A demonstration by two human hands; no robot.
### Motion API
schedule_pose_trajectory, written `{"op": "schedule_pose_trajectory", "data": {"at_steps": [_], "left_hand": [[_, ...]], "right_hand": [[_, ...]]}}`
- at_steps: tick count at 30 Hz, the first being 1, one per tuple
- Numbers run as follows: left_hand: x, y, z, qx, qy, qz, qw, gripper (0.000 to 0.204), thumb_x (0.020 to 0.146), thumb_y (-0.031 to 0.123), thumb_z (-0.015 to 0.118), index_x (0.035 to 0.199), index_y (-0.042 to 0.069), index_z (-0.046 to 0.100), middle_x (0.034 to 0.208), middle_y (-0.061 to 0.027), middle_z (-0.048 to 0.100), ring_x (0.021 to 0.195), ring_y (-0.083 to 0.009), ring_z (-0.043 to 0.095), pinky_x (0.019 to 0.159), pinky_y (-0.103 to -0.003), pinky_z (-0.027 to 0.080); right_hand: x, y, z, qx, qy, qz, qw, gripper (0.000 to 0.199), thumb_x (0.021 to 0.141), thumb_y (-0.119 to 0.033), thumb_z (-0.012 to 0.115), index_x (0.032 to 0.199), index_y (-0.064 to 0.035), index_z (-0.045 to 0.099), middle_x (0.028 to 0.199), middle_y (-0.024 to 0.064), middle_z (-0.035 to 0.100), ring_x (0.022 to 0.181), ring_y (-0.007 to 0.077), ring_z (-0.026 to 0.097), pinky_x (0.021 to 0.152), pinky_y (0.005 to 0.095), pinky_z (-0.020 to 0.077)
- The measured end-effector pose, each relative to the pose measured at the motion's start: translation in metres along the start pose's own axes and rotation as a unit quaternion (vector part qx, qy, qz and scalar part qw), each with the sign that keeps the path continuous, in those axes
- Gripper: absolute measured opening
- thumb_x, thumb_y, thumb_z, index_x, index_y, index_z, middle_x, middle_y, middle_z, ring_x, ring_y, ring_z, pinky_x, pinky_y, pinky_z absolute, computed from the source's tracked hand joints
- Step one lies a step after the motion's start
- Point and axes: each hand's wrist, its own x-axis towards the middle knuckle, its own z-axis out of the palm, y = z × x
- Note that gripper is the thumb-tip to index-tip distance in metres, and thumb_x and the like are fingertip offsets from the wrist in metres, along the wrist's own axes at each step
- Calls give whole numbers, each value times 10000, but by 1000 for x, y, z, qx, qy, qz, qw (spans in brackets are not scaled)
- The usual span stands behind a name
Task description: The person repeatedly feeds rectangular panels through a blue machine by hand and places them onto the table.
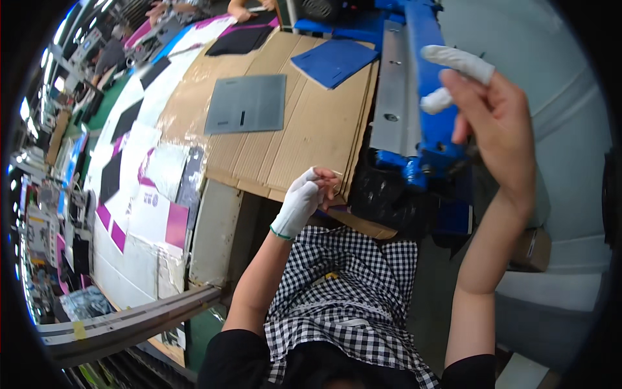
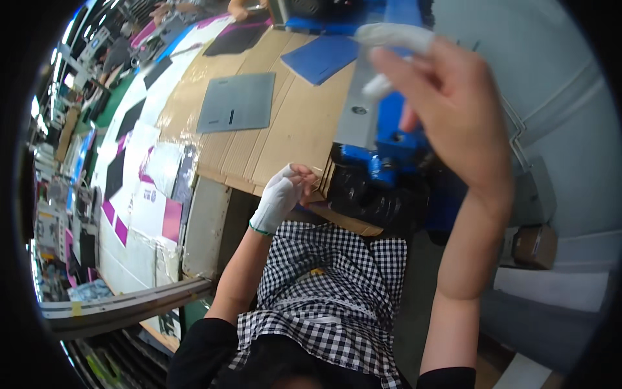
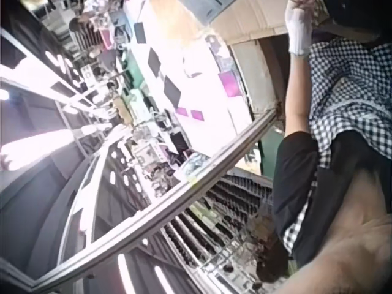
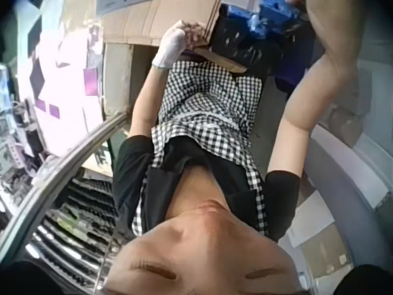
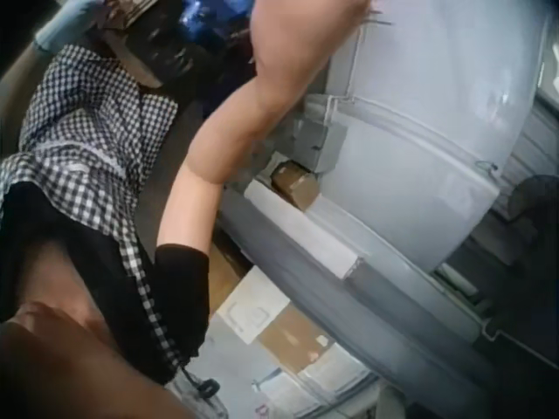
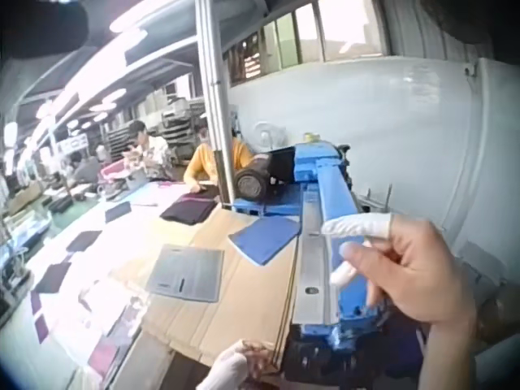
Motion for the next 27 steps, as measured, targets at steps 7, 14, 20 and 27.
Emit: {"op": "schedule_pose_trajectory", "data": {"at_steps": [7,14,20,27], "left_hand": [[26,4,35,698,-39,361,617,207,715,98,509,902,54,585,1028,-74,555,1032,-285,436,858,-364,363],[48,-21,44,768,-123,366,511,166,744,110,489,826,50,621,1058,-66,535,1032,-295,437,952,-406,312],[50,-16,43,786,-183,343,481,154,744,130,495,750,55,630,1036,-56,542,990,-272,449,993,-431,288],[17,18,54,764,-197,295,540,126,727,108,511,703,81,632,1048,-36,553,918,-250,460,982,-414,293]], "right_hand": [[3,-2,6,-24,37,48,998,295,880,-209,547,1077,8,580,765,57,638,434,55,465,406,145,359],[1,-3,5,-46,51,37,997,293,884,-220,539,1065,5,589,742,46,630,425,56,455,411,141,353],[-2,-3,4,-75,32,44,996,278,884,-218,538,1037,6,599,681,26,611,421,53,457,404,144,347],[2,-4,0,-140,25,36,989,257,880,-217,540,998,-1,610,615,19,586,407,56,455,390,153,340]]}}
